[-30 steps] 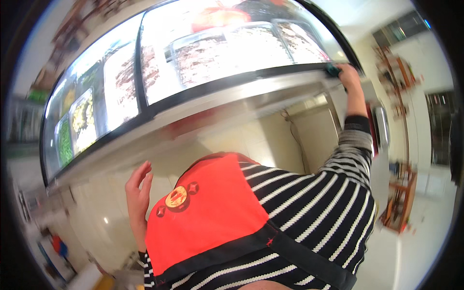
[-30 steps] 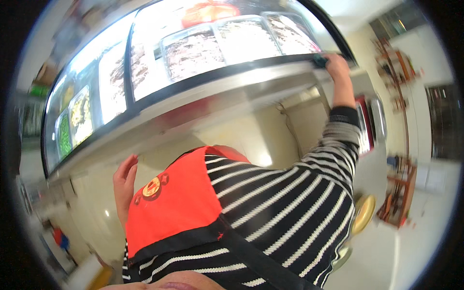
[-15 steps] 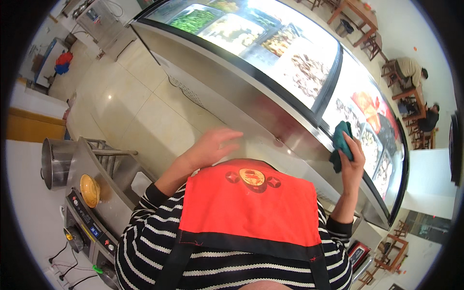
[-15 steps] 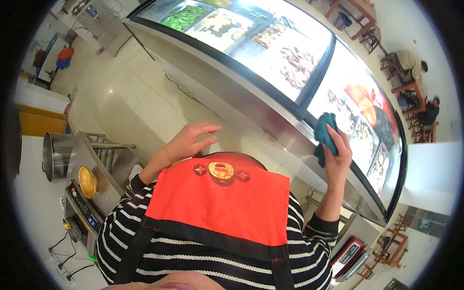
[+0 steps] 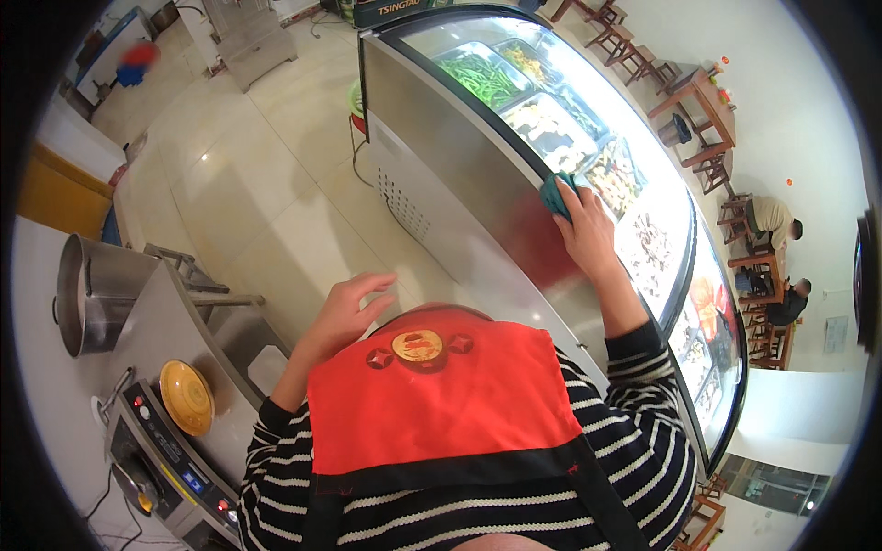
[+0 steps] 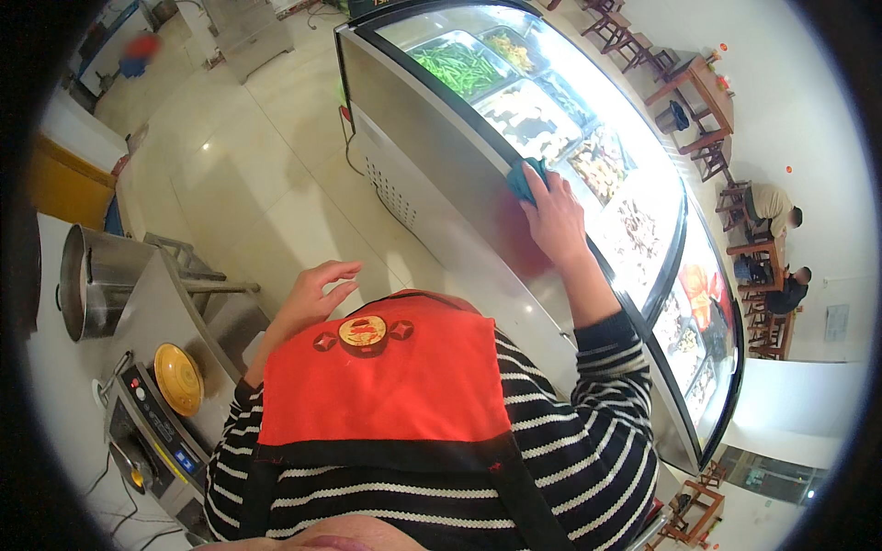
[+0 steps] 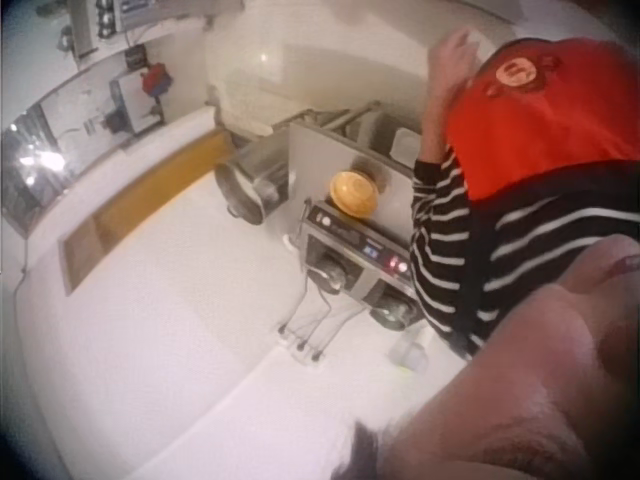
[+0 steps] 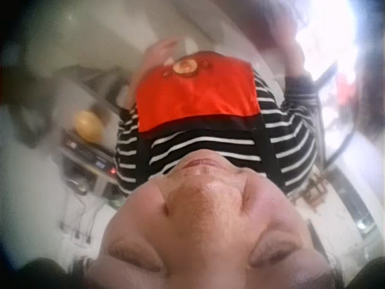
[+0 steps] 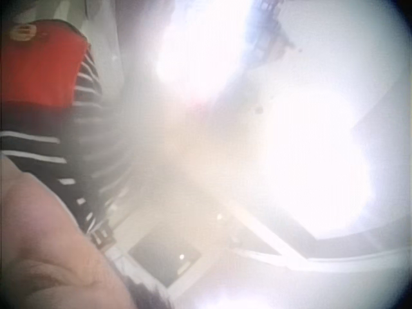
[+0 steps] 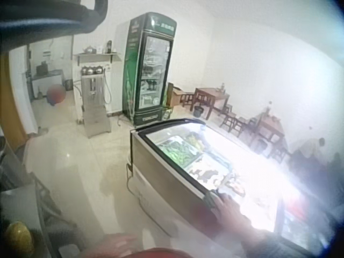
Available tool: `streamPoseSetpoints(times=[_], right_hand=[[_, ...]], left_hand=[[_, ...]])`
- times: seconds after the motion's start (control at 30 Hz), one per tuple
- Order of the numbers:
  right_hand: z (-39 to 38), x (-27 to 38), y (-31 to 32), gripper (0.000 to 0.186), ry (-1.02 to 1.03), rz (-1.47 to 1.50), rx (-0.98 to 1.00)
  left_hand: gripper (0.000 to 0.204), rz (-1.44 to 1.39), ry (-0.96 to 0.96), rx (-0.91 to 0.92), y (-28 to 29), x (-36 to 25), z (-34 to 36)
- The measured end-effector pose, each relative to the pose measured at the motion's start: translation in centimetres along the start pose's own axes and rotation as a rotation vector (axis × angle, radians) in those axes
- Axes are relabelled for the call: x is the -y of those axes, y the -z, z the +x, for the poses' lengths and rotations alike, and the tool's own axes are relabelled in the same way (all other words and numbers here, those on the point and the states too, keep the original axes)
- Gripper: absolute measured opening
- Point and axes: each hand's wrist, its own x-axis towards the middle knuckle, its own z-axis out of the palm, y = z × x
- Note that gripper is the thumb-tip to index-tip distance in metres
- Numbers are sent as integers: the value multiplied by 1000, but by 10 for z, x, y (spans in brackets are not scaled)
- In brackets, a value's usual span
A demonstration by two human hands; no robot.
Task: The person wipes the glass lid and interior of a refrigerated food display case using a green cloth, then moves to a wooden table and wipes its surface. The person handles the cloth with both hands and moves between the display case and the table.
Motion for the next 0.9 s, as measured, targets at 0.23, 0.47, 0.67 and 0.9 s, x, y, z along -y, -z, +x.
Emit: streamPoseSetpoints(times=[0.23,0.47,0.67,0.9], right_hand=[[161,64,-47,55,68,8,37],[309,124,-94,57,265,16,-10],[381,154,-115,61,326,11,40],[396,151,-100,53,213,192,171]], left_hand=[[36,-41,-3,-107,48,50,20],[32,0,59,-238,123,78,64],[31,12,103,-274,186,69,127],[32,-131,244,-118,249,97,175]])
